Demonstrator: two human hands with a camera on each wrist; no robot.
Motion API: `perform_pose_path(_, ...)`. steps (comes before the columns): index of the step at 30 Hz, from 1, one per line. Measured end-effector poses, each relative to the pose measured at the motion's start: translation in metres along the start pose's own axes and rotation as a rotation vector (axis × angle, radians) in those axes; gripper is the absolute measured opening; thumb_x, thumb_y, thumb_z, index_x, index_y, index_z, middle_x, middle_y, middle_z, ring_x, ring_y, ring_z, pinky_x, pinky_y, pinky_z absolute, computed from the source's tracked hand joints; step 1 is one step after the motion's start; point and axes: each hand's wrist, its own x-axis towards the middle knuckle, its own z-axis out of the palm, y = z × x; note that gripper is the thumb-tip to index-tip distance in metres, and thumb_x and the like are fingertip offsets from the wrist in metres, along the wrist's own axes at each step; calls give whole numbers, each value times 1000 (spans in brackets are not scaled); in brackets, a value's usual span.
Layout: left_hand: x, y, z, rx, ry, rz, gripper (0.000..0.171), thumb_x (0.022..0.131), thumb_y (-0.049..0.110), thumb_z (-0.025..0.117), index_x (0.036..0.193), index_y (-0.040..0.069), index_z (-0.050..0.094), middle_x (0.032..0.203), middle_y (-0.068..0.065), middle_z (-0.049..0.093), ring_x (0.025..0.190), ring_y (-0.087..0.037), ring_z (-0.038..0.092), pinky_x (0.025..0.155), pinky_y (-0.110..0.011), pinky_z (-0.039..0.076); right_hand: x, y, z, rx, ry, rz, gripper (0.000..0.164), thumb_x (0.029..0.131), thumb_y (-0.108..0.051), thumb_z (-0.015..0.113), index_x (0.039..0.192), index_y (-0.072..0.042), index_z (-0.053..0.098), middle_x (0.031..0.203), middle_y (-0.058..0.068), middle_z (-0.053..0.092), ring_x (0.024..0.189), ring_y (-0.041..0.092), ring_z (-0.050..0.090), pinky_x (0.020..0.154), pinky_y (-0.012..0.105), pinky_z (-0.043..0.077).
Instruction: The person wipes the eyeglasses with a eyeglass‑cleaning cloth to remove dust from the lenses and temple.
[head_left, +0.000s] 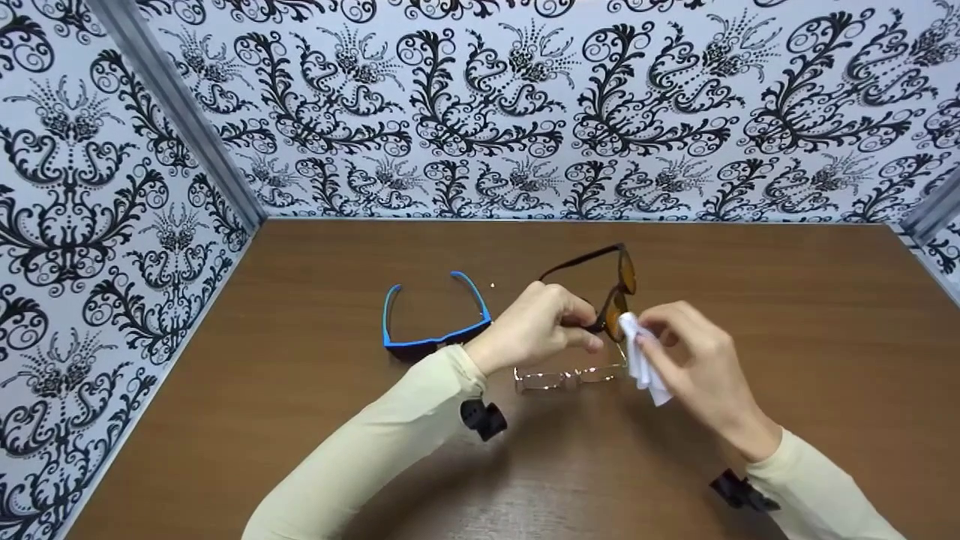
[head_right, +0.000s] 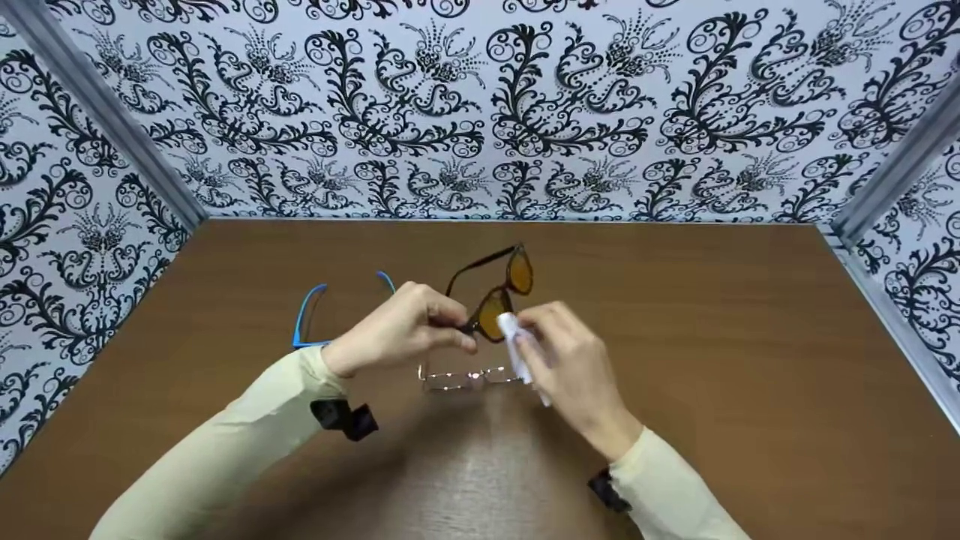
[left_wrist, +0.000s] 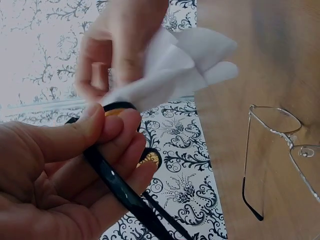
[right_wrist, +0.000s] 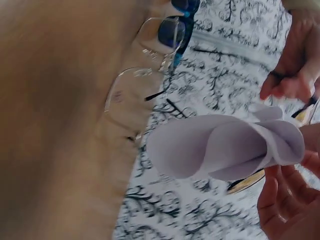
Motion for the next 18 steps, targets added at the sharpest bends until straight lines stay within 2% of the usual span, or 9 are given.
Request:
perform_pose_path(1,0,0,0,7,-1,5,34,84,16,75,60,10,52,54,7,39,52,-3,33,50,-18,24,0,4,-2,-7,11,36,24,77,14,71,97,2,65,89,7,64,73,12,55,65,14,47)
perform_pose_path(3,0,0,-1,25,-4,20,36,84,17,75,59,11,49,55,7,37,53,-3,33,51,-18,23,3,11,-6,-1,30,137,25,76,17,70,97,5,64,88,9,64,73,11,56,63,13,48)
perform_pose_path(7,0,3,2,59,-21,52,31,84,16,75,62,10,55,60,6,47,56,-2,37,52,-15,28,10,25,-12,62,55,341,20,83,14,64,102,8,61,91,14,64,76,10,59,65,14,51)
perform_pose_path(9,0,4,4,69,-38,73,26,84,17,75,65,8,60,63,5,54,58,-2,40,54,-14,30,14,30,-12,102,61,415,19,86,13,62,104,9,59,94,15,63,80,9,60,68,15,52)
perform_pose_path(13,0,6,6,78,-67,104,19,85,17,75,71,7,66,66,4,59,60,-3,43,56,-13,32,20,36,-10,210,51,486,18,89,12,56,108,11,55,100,13,59,88,12,60,74,18,52)
perform_pose_path(18,0,6,6,66,-96,135,18,85,17,74,72,7,66,65,5,58,59,-3,42,54,-15,32,24,40,-8,308,-10,556,17,93,10,50,110,11,49,98,4,61,86,13,58,70,20,49)
